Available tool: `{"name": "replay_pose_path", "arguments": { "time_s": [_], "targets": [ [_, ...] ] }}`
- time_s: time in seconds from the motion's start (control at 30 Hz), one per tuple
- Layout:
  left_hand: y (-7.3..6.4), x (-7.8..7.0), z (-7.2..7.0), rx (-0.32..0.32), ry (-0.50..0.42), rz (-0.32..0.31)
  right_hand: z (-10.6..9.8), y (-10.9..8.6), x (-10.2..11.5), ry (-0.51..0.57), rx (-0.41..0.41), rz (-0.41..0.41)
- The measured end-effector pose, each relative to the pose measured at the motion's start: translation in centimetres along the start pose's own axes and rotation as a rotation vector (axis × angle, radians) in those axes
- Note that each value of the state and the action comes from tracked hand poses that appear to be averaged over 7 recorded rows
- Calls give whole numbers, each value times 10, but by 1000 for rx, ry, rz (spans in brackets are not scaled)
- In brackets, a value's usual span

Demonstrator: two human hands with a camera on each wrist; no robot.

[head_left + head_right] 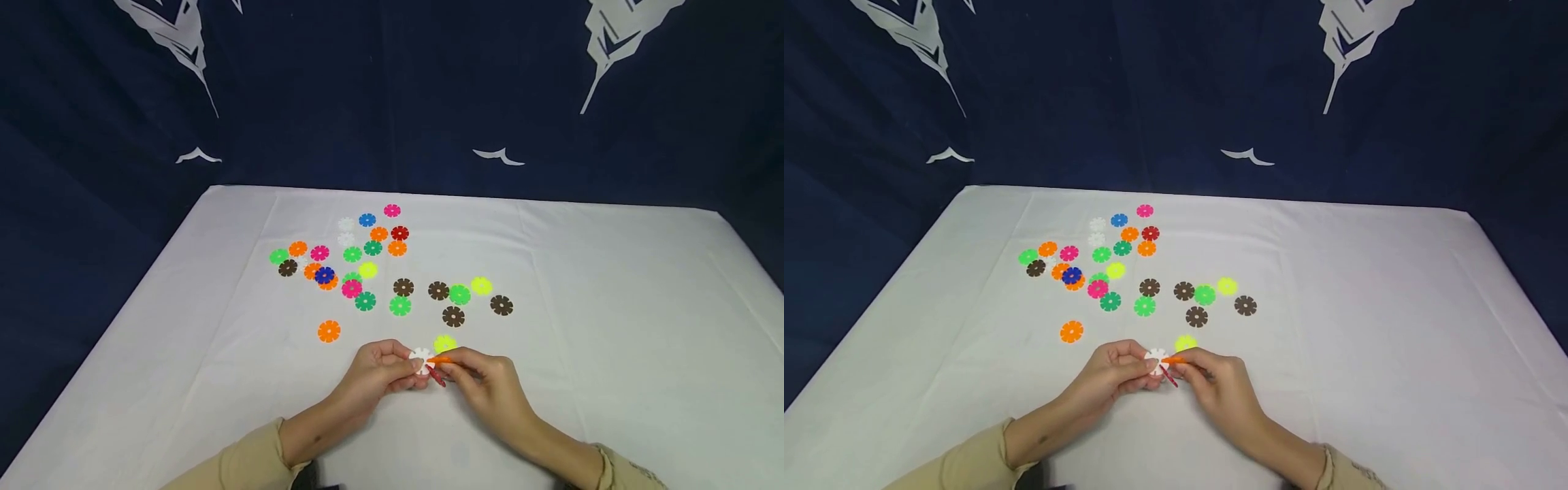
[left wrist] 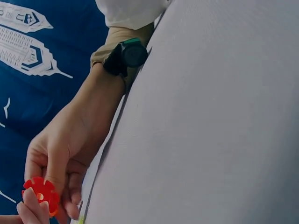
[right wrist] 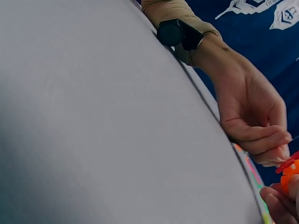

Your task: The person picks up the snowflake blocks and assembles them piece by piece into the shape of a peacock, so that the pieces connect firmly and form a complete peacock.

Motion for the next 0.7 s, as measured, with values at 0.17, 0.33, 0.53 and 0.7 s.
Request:
{"name": "replay_pose_path", "arguments": {
  "time_s": [0.17, 0.33, 0.53, 0.7],
  "targets": [
    [1, -1, -3, 2, -13, 2, -8, 11, -17, 111, 143, 156],
    [2, -5, -7, 36, 42, 20, -22, 25, -32, -148, 112, 195],
    [4, -6, -4, 86, 92, 30, -9, 32, -27, -479, 209, 150],
    [5, -5, -4, 86, 96, 28, -12, 27, -29, -308, 198, 205]
  ]
}}
Point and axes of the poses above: each hand's wrist, its own y-axis towards the middle knuckle, its own z-axis out of the palm, x = y × z, the point moved 7 cm from there along y, towards the middle knuckle, and after that the axes turned 4 degrees about y, right-handed, at the moved point
